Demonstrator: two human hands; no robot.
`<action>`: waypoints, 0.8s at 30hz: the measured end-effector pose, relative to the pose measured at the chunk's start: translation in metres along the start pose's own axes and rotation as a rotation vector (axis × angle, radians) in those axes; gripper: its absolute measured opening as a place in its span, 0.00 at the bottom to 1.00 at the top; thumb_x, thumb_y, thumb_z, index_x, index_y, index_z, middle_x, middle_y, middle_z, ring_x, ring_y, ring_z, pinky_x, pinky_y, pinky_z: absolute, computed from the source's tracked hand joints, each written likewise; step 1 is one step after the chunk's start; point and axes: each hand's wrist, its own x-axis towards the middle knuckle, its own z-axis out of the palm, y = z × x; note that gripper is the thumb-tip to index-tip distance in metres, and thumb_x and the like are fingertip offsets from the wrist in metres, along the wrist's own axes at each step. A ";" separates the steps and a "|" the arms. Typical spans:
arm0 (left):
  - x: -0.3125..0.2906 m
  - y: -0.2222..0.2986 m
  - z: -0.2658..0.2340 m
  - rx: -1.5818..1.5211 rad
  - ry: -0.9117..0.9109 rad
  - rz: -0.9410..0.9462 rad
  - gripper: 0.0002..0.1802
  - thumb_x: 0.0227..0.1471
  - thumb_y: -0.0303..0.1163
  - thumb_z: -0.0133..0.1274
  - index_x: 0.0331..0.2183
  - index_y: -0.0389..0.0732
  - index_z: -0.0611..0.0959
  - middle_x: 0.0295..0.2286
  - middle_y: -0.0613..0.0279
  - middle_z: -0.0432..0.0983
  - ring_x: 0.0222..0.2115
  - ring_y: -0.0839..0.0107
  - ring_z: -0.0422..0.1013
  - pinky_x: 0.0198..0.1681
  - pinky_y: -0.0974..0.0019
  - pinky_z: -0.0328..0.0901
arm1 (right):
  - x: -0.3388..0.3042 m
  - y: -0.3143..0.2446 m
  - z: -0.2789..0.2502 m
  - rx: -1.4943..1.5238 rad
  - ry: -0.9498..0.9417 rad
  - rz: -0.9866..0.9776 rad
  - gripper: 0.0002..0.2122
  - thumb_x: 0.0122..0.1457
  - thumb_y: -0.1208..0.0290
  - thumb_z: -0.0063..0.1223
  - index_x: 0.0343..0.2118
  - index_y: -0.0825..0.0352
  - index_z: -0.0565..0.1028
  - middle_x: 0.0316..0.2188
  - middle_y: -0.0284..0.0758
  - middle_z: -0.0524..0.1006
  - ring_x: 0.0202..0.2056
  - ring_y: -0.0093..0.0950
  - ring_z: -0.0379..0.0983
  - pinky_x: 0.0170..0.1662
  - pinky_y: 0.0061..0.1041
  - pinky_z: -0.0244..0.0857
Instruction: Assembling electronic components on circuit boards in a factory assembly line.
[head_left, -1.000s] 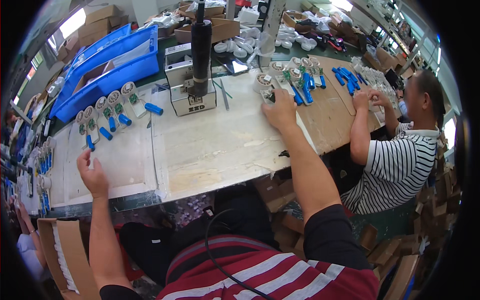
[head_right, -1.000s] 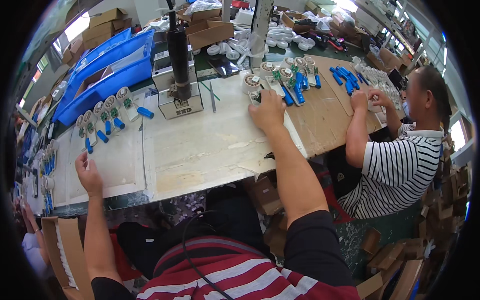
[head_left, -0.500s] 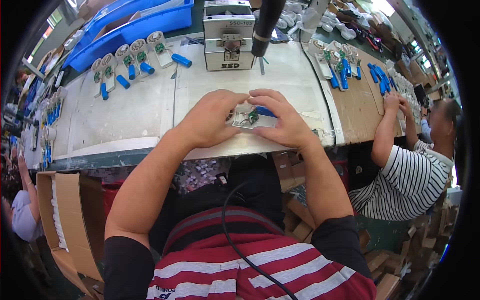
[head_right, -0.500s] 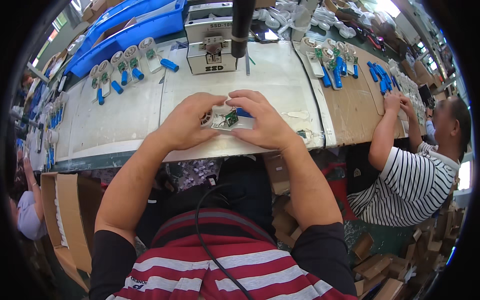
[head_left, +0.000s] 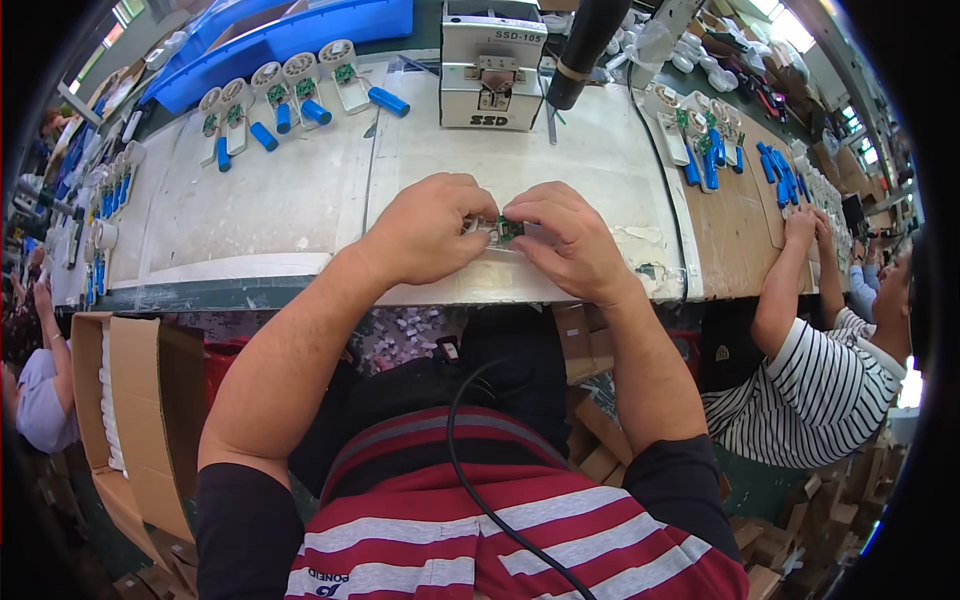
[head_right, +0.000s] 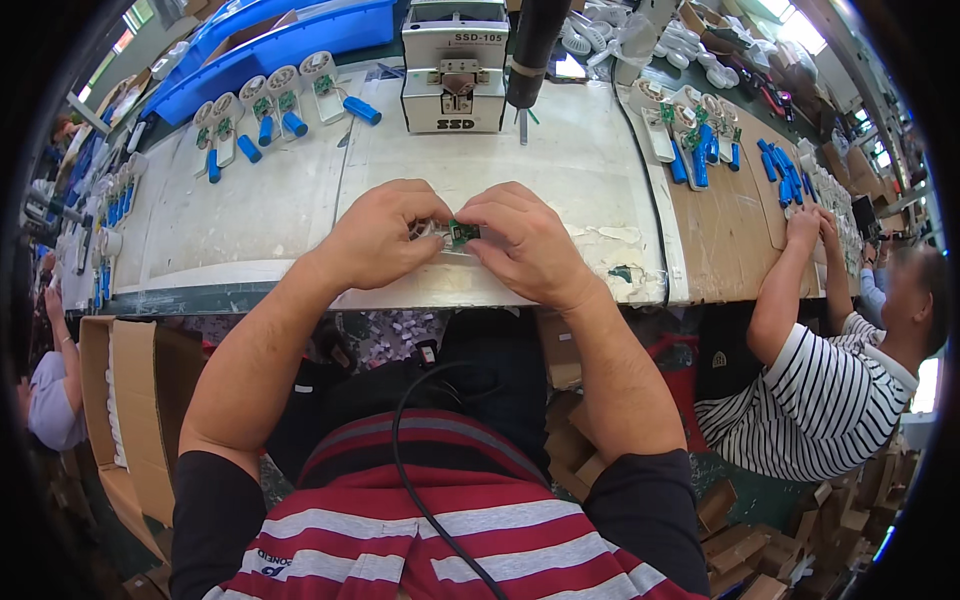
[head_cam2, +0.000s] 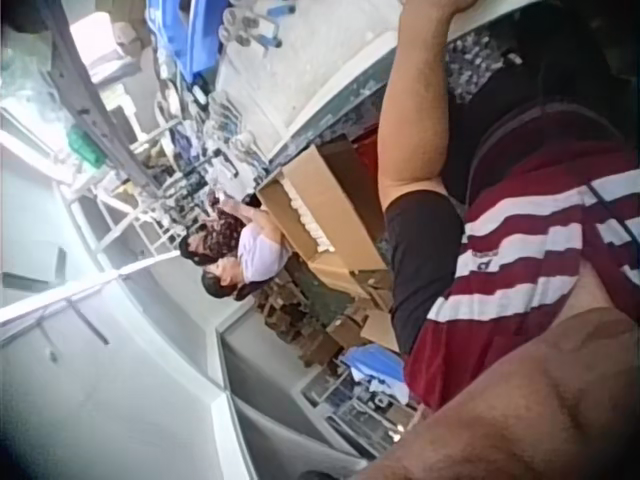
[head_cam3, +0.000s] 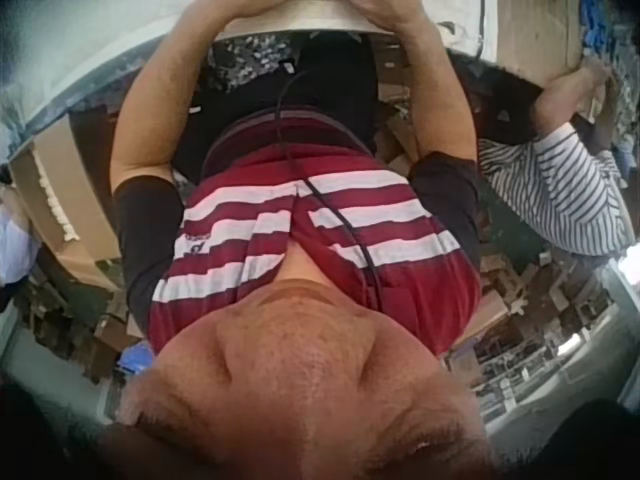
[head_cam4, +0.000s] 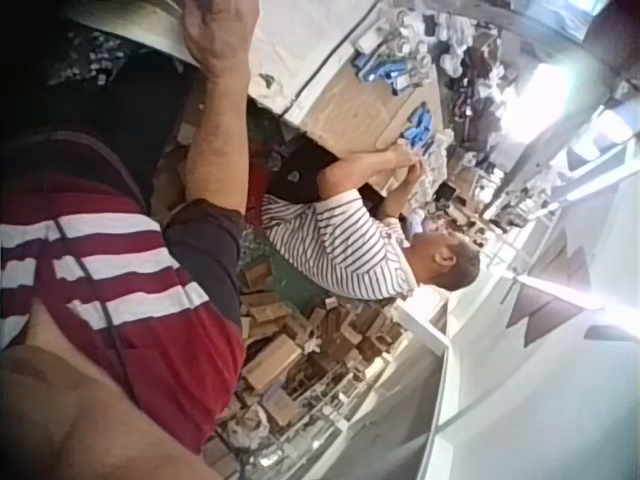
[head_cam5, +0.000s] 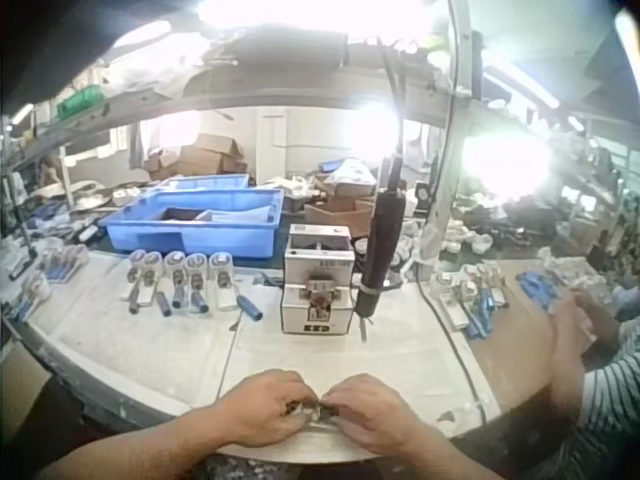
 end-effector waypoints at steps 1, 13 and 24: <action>0.000 0.001 0.000 -0.002 -0.001 -0.002 0.13 0.50 0.30 0.64 0.39 0.37 0.88 0.34 0.54 0.81 0.40 0.53 0.77 0.45 0.54 0.72 | -0.001 0.000 0.001 0.001 0.005 -0.006 0.17 0.52 0.80 0.68 0.46 0.66 0.83 0.44 0.38 0.83 0.48 0.42 0.78 0.53 0.38 0.73; 0.009 0.011 0.002 0.031 -0.058 -0.197 0.13 0.51 0.34 0.64 0.38 0.36 0.89 0.37 0.46 0.83 0.44 0.46 0.78 0.51 0.49 0.72 | -0.004 0.007 0.006 0.044 -0.032 0.092 0.14 0.58 0.76 0.67 0.48 0.65 0.84 0.44 0.36 0.82 0.48 0.39 0.77 0.53 0.37 0.72; 0.008 0.019 -0.018 -0.050 -0.208 -0.233 0.25 0.45 0.31 0.73 0.45 0.35 0.84 0.40 0.48 0.80 0.42 0.52 0.77 0.49 0.54 0.72 | -0.003 0.000 0.013 0.001 -0.019 0.102 0.12 0.57 0.73 0.68 0.45 0.64 0.84 0.43 0.36 0.82 0.48 0.40 0.76 0.54 0.39 0.70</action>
